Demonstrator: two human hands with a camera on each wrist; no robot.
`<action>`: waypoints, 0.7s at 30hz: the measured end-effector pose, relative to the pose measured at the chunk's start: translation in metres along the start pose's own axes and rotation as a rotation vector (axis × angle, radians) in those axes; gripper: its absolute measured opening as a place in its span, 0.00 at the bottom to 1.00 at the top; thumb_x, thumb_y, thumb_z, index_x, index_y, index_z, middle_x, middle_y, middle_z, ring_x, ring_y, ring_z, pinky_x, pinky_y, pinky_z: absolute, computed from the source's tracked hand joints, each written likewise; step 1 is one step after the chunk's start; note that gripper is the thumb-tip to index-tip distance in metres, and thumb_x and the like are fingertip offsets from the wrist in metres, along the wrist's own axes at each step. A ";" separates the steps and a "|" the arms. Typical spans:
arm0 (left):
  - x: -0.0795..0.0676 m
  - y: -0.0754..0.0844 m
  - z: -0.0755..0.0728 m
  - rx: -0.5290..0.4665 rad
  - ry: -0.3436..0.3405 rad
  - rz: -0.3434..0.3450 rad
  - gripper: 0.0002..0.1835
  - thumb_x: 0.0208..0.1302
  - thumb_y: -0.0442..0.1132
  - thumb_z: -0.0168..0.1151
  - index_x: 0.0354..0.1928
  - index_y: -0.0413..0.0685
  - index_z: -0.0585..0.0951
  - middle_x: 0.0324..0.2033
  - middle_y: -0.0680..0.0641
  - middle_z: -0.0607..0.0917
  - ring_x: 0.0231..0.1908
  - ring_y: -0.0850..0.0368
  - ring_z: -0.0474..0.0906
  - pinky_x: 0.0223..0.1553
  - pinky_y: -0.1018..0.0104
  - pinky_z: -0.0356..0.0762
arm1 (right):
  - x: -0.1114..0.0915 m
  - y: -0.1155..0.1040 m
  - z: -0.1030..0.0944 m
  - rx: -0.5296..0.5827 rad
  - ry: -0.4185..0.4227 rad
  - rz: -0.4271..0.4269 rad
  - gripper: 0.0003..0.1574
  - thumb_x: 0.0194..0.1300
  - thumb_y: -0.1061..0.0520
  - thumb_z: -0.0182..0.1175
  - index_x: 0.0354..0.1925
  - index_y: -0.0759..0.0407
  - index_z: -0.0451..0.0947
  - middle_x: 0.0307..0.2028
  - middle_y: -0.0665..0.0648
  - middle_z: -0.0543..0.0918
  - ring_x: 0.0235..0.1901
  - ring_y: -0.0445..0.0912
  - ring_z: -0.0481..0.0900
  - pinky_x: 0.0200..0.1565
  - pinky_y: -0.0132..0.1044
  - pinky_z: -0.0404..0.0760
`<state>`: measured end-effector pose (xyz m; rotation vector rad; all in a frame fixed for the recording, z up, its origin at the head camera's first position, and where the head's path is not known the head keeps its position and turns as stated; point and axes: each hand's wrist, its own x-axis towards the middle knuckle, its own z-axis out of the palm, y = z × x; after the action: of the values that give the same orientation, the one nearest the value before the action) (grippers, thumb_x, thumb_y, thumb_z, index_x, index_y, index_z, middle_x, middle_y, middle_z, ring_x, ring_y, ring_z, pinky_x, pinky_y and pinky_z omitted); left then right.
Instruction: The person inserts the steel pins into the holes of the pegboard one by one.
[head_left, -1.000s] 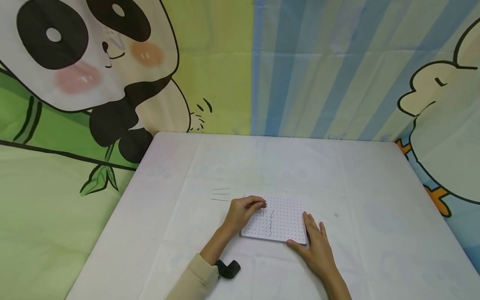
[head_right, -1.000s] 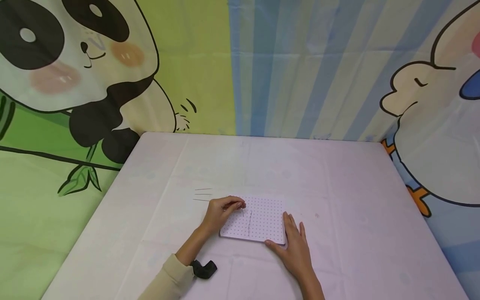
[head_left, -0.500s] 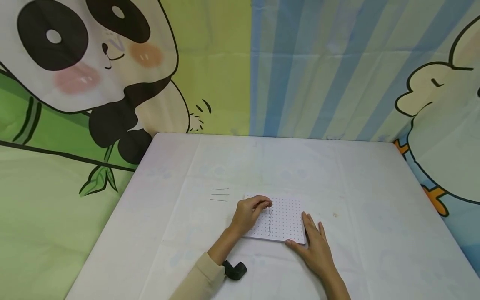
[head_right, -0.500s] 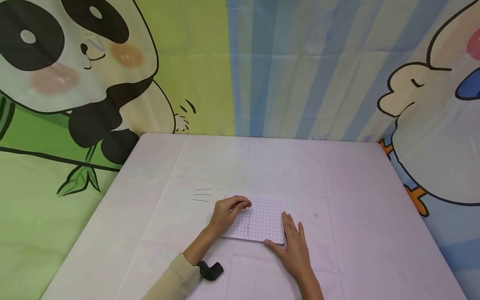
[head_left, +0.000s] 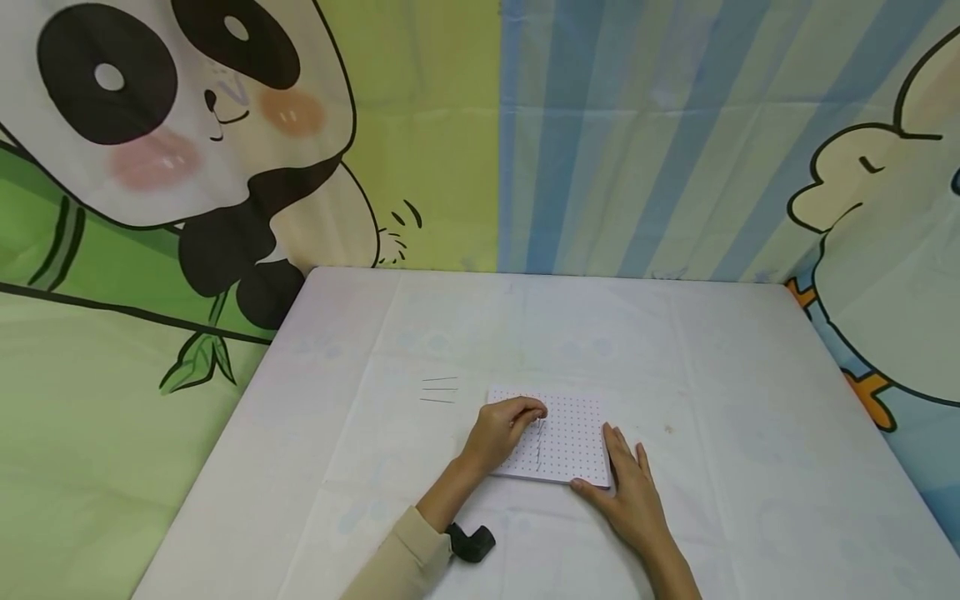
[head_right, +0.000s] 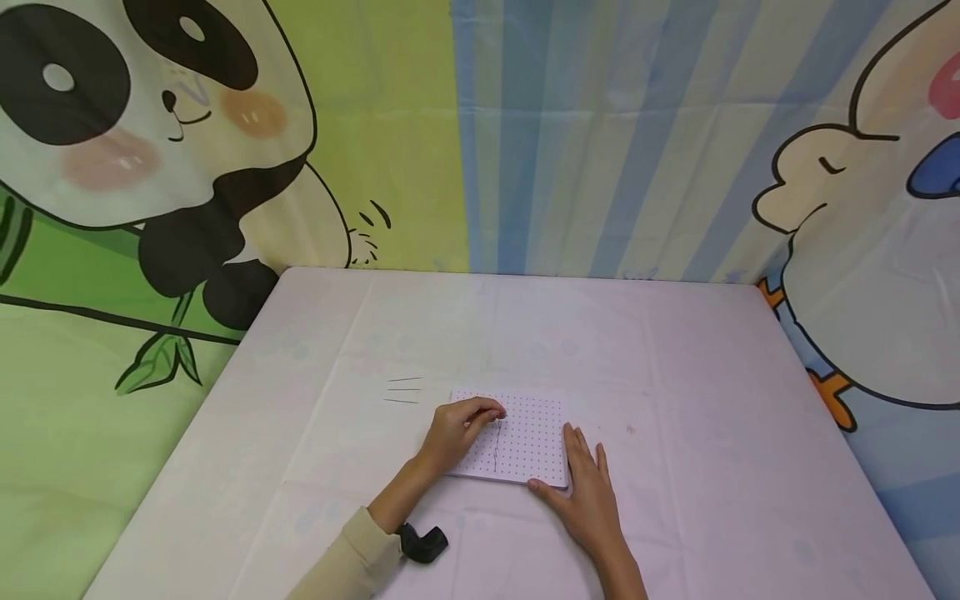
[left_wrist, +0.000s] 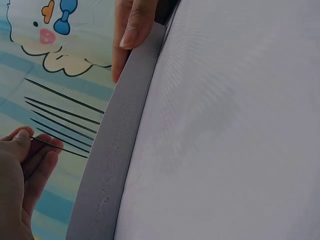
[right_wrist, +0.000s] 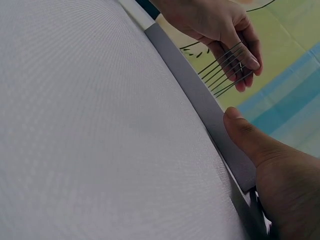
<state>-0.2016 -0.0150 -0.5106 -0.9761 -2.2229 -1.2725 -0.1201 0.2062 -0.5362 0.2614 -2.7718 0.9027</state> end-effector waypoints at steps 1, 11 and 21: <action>-0.001 0.000 0.001 0.009 -0.002 0.006 0.04 0.62 0.33 0.59 0.37 0.43 0.81 0.33 0.52 0.85 0.38 0.66 0.81 0.41 0.80 0.74 | 0.000 0.000 0.000 -0.002 -0.003 0.003 0.63 0.48 0.33 0.66 0.68 0.67 0.52 0.65 0.66 0.61 0.65 0.58 0.54 0.67 0.48 0.38; -0.005 -0.002 0.002 0.060 -0.037 0.009 0.04 0.62 0.33 0.60 0.37 0.45 0.81 0.34 0.52 0.85 0.39 0.65 0.80 0.42 0.80 0.73 | 0.000 0.000 -0.001 -0.001 -0.006 0.001 0.63 0.47 0.33 0.66 0.68 0.67 0.52 0.65 0.66 0.61 0.65 0.58 0.54 0.67 0.48 0.38; -0.006 -0.005 0.004 0.078 -0.050 0.005 0.08 0.61 0.35 0.61 0.42 0.44 0.83 0.38 0.51 0.85 0.42 0.64 0.80 0.44 0.79 0.73 | 0.000 0.000 0.001 0.000 0.002 -0.002 0.63 0.47 0.35 0.67 0.67 0.70 0.53 0.64 0.67 0.61 0.65 0.60 0.55 0.67 0.49 0.37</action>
<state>-0.2012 -0.0157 -0.5195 -0.9938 -2.2883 -1.1626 -0.1203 0.2056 -0.5370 0.2630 -2.7696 0.9013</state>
